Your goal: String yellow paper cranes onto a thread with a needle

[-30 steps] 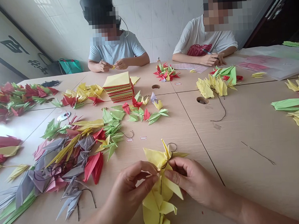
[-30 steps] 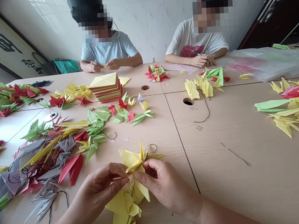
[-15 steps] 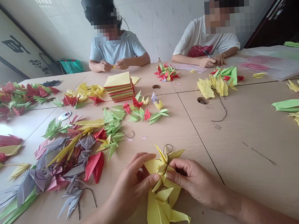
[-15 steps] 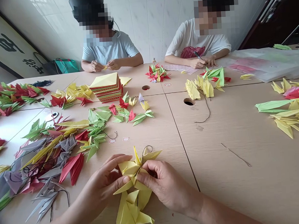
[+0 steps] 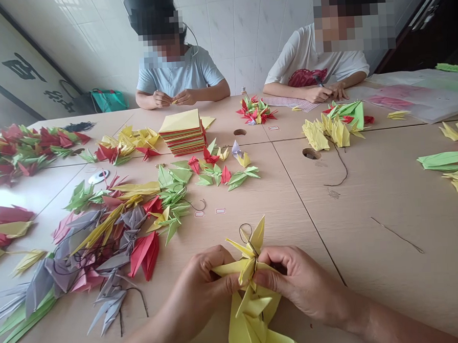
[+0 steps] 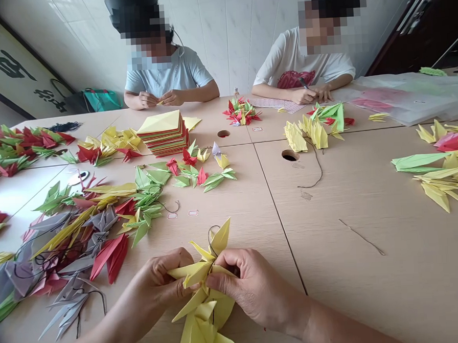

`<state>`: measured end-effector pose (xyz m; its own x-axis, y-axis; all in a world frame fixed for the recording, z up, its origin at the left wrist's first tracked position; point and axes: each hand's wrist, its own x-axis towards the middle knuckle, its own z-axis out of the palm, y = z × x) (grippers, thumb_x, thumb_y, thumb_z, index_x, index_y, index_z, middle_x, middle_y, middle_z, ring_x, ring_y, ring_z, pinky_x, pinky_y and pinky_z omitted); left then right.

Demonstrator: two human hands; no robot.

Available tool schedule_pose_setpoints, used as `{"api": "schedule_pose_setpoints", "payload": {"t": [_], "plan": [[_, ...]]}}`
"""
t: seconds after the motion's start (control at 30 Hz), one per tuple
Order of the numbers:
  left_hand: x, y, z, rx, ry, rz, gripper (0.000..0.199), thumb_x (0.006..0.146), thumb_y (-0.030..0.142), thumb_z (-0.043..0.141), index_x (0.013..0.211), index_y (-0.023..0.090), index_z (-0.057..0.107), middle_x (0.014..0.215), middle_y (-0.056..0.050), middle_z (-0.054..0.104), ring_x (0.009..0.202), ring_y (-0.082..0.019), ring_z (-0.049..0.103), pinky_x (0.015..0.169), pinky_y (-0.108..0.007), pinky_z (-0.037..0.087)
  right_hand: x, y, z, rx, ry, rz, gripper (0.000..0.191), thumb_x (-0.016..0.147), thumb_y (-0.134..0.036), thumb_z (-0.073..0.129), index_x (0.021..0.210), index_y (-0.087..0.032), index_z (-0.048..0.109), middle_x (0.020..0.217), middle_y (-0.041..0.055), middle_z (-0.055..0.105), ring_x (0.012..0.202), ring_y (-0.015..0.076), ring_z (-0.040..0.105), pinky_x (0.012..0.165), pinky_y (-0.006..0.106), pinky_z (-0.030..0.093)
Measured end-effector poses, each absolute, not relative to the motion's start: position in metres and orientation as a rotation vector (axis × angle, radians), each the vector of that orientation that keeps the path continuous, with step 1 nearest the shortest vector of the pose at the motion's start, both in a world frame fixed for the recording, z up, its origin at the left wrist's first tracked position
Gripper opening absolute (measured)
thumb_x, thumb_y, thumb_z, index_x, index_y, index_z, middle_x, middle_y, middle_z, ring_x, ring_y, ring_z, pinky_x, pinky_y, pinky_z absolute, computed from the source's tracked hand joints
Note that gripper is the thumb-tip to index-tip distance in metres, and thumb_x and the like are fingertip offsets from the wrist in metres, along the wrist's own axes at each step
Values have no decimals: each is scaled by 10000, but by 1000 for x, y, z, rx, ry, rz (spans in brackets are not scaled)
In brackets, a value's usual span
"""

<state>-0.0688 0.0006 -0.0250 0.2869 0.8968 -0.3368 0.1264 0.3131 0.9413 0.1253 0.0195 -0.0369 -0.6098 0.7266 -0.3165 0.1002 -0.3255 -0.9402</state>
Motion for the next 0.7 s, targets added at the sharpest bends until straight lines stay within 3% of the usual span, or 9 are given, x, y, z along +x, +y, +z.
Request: {"api": "schedule_pose_setpoints", "payload": {"t": [0.23,0.6,0.7], "plan": [[-69,0,-24,983,1223,743,356,732,436,717,616,144,551,574,51,419,559,-87,327,530,-214,269,125,21,-34,-1012,-1423,1958,296,834,-418,642,710,-157,575,653,-42,448,616,93,370,569,208,325],[-73,3,-24,1000,1110,642,325,734,438,719,679,133,621,627,26,519,603,-100,405,562,-207,313,128,23,-36,-1011,-1381,2013,330,823,-451,649,721,-153,551,663,-46,424,614,87,340,551,204,299],[-73,2,-24,991,1097,632,319,719,429,734,668,136,619,640,25,518,609,-105,418,564,-210,324,128,22,-34,-1013,-1406,2049,325,832,-463,634,788,-143,596,699,-30,482,636,89,400,566,197,336]]}}
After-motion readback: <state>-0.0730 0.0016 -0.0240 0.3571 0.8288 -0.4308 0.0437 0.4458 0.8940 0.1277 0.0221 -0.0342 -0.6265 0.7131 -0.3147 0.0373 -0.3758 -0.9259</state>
